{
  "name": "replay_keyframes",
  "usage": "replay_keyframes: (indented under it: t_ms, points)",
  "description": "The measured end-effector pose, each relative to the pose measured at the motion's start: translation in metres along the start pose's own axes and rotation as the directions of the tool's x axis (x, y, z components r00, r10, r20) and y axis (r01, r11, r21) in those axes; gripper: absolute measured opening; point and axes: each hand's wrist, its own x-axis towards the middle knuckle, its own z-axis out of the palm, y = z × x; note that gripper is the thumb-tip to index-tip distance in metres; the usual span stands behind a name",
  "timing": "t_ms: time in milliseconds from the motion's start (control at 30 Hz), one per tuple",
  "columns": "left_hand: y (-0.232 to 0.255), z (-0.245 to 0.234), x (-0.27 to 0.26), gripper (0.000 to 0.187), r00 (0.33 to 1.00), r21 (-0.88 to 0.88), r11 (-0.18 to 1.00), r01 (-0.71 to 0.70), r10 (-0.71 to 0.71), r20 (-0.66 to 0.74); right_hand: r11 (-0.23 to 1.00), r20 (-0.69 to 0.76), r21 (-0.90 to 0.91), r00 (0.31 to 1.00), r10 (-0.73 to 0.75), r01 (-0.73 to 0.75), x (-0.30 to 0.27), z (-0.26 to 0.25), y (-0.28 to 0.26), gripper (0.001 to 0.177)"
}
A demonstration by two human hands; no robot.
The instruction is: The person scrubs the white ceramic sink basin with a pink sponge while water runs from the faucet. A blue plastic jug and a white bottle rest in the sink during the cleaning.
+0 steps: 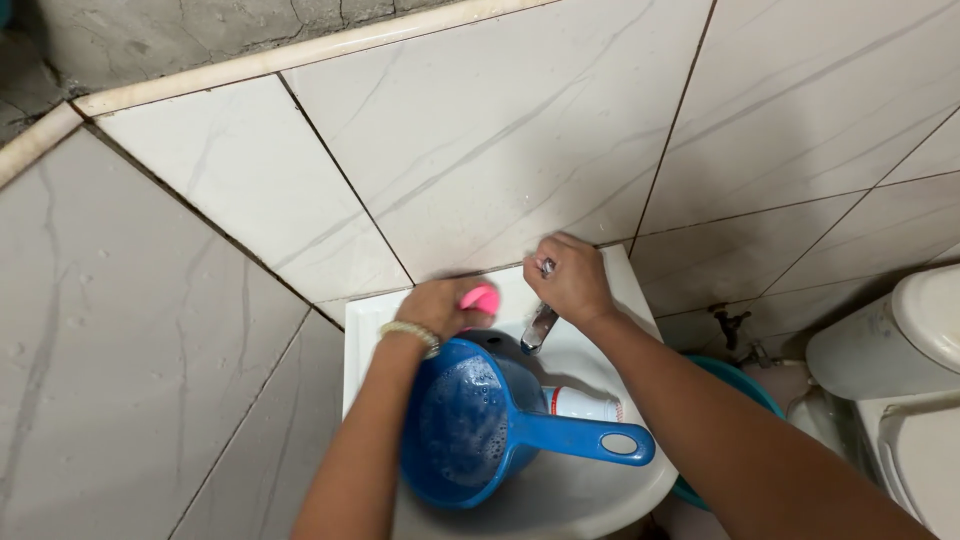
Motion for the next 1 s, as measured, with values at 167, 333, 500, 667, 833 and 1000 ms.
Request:
replay_keyframes:
  t_ms: [167,333,500,667,833,1000]
  points:
    - [-0.029,-0.026,-0.044,0.044,0.939,0.258,0.908,0.332,-0.344,0.004,0.984,-0.071,0.179,0.997,0.019,-0.006,-0.009,-0.001,0.006,0.019]
    - [-0.014,-0.012,-0.019,0.036,0.96,0.275,0.927,0.257,-0.278,0.04,0.959,-0.108,0.254,0.982,0.154,-0.122,-0.016,0.009,0.014,0.031]
    - [0.017,0.011,0.023,0.037,0.997,0.252,0.967,-0.023,0.04,-0.065,0.964,-0.131,0.254,0.985,0.109,-0.073,-0.018,0.012,0.02,0.033]
    - [0.03,0.037,0.039,0.038,0.999,0.255,0.967,-0.028,0.036,-0.023,0.96,-0.1,0.261,0.986,0.131,-0.101,-0.017,0.008,0.022,0.034]
    - [-0.022,-0.004,-0.012,0.04,0.991,0.131,0.983,0.127,-0.119,-0.064,0.957,-0.057,0.272,0.991,0.123,-0.103,-0.016,0.004,0.02,0.034]
    - [-0.051,-0.03,-0.052,0.048,0.867,0.359,0.798,0.483,-0.492,-0.074,0.965,-0.09,0.246,0.989,0.119,-0.094,-0.017,0.008,0.021,0.034]
